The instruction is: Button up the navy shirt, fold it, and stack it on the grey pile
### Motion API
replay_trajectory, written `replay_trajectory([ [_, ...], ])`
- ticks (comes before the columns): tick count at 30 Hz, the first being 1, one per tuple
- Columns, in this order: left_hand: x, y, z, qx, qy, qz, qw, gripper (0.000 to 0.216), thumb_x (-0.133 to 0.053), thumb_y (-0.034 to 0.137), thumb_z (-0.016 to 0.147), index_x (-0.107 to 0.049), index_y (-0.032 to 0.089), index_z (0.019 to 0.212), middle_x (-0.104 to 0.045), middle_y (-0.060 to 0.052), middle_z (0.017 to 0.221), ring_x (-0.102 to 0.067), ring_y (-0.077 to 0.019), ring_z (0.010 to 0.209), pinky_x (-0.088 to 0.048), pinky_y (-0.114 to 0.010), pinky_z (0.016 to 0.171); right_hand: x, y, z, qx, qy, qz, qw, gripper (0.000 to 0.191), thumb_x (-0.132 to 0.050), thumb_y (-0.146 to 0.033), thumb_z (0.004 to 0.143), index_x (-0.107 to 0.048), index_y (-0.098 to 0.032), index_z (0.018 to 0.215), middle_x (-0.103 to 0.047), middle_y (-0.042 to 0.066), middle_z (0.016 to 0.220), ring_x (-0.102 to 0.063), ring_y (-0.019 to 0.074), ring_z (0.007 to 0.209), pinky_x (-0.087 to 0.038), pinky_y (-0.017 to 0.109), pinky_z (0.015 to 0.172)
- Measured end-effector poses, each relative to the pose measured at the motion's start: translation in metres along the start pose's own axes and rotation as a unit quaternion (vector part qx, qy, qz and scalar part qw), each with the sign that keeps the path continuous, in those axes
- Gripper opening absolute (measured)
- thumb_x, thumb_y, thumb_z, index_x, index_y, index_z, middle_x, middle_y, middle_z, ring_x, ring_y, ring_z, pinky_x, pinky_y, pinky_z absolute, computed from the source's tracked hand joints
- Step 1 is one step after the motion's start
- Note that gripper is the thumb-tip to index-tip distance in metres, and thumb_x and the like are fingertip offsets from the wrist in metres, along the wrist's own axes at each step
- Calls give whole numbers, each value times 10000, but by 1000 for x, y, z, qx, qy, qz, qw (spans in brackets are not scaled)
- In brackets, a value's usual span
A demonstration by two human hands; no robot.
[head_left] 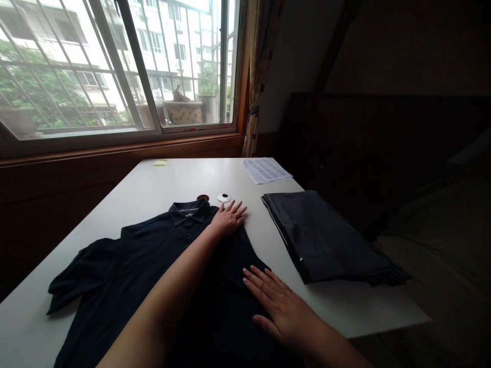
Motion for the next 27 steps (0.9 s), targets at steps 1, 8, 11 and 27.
replay_trajectory([
  [1,3,-2,1,18,15,1,1000,530,-353,376,1029,-298,289,1549,-284,-62,1626,-187,-287,1517,-150,-572,1207,0,0,0,0,3,-1,1000,743,-520,-431,983,-107,-308,1588,-163,25,1651,-150,254,1522,-172,492,1243],
  [8,31,1,-27,39,62,-4,997,486,-315,270,1032,-374,207,1510,-345,-102,1598,-260,-275,1495,-255,-515,1197,5,-2,0,-1,-1,-6,1000,722,-506,-460,983,-138,-317,1587,-198,13,1644,-210,260,1508,-222,497,1225],
  [11,47,12,-62,-3,59,-15,998,466,-367,232,1005,-453,227,1463,-426,-71,1556,-283,-262,1488,-256,-500,1210,17,-2,4,-5,5,-16,1000,667,-538,-483,962,-274,-338,1557,-318,17,1608,-337,281,1450,-327,498,1163],
  [27,170,-221,-413,482,100,26,870,604,-500,578,832,-618,166,1257,-623,-189,1274,-575,-406,1192,-432,-576,1012,60,-45,136,137,98,-76,983,359,-497,-249,970,-597,-208,1312,-644,104,1257,-592,239,1045,-485,402,897],
])
Point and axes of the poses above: each hand's wrist, its own z-axis towards the middle knuckle, its own x-axis out of the back of the hand, y = z × x, the point moved 9 cm from there along z, towards the middle knuckle
